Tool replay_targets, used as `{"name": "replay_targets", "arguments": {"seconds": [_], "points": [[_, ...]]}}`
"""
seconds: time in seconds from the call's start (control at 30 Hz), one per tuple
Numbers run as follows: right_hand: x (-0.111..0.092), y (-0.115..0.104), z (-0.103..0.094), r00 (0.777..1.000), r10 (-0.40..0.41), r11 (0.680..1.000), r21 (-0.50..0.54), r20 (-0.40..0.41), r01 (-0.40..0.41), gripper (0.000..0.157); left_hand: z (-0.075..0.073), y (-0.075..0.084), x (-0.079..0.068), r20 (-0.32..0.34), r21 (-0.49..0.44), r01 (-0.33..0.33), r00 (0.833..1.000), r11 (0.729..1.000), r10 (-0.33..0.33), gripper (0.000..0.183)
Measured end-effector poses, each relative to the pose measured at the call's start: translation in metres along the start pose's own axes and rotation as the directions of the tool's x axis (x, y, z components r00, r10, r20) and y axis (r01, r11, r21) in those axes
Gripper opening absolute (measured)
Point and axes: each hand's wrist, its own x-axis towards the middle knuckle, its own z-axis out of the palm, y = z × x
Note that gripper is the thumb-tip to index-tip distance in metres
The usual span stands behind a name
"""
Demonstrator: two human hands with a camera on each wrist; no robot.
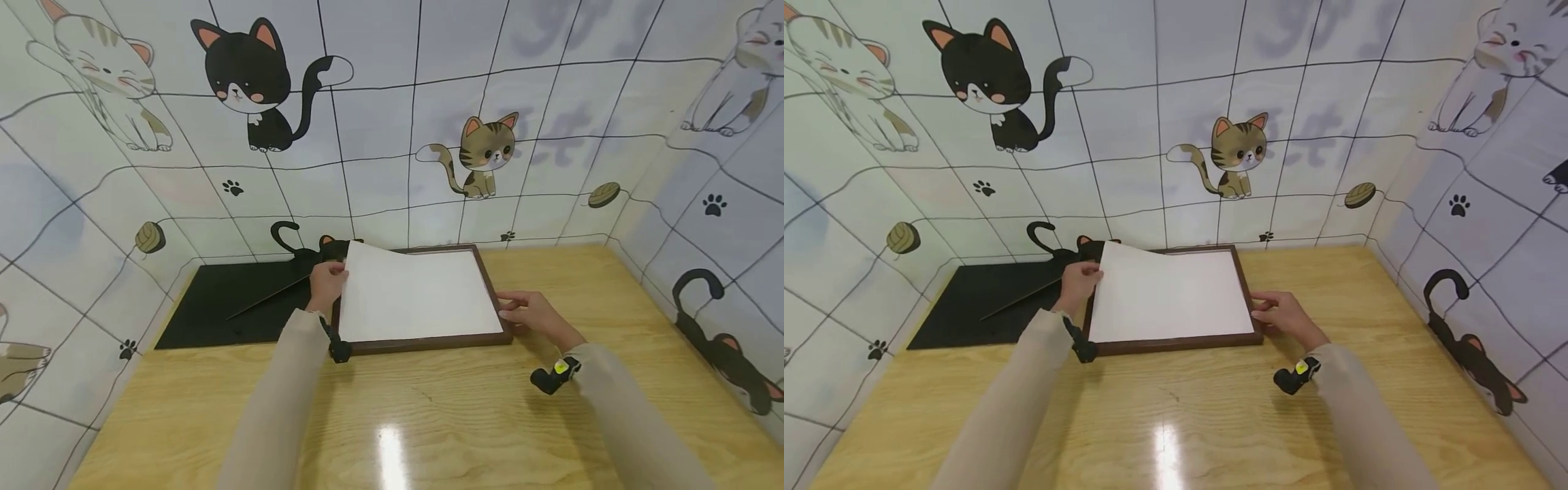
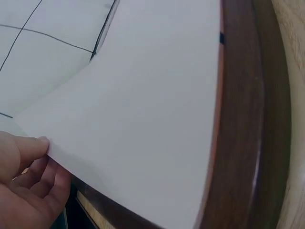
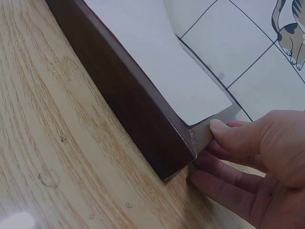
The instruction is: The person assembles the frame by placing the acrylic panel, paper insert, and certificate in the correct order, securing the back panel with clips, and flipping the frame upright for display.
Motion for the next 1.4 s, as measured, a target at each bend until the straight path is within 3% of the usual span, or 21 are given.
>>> {"name": "replay_targets", "arguments": {"seconds": [0.2,0.43,0.77,0.97,1.2,1.4], "points": [[0.003,0.0,0.002,1.0,0.014,1.0,0.005,0.001,-0.014,0.049,-0.001,-0.001,0.002,-0.018,0.051,-0.061,0.998,0.997,0.062,0.02],[0.002,-0.001,0.003,1.0,0.002,1.0,0.001,-0.01,-0.002,0.048,-0.005,-0.003,0.004,-0.053,0.115,-0.084,0.994,0.99,0.09,0.017],[0.004,-0.004,0.006,0.999,0.032,0.999,0.002,-0.008,-0.032,0.048,-0.004,-0.001,0.005,-0.112,0.086,-0.066,0.991,0.994,0.076,0.016],[0.003,-0.004,0.004,0.999,0.038,0.999,0.02,-0.012,-0.038,0.048,-0.004,-0.003,0.001,-0.004,0.121,-0.092,0.996,0.988,0.093,0.019],[0.002,0.0,0.004,0.999,0.038,0.999,0.026,-0.011,-0.038,0.048,-0.008,-0.01,-0.002,0.158,0.166,-0.127,0.982,0.978,0.1,0.035],[-0.002,0.0,0.003,0.999,0.046,0.999,0.027,-0.02,-0.046,0.048,-0.003,-0.021,0.003,0.16,0.212,-0.134,0.982,0.968,0.101,0.041]]}}
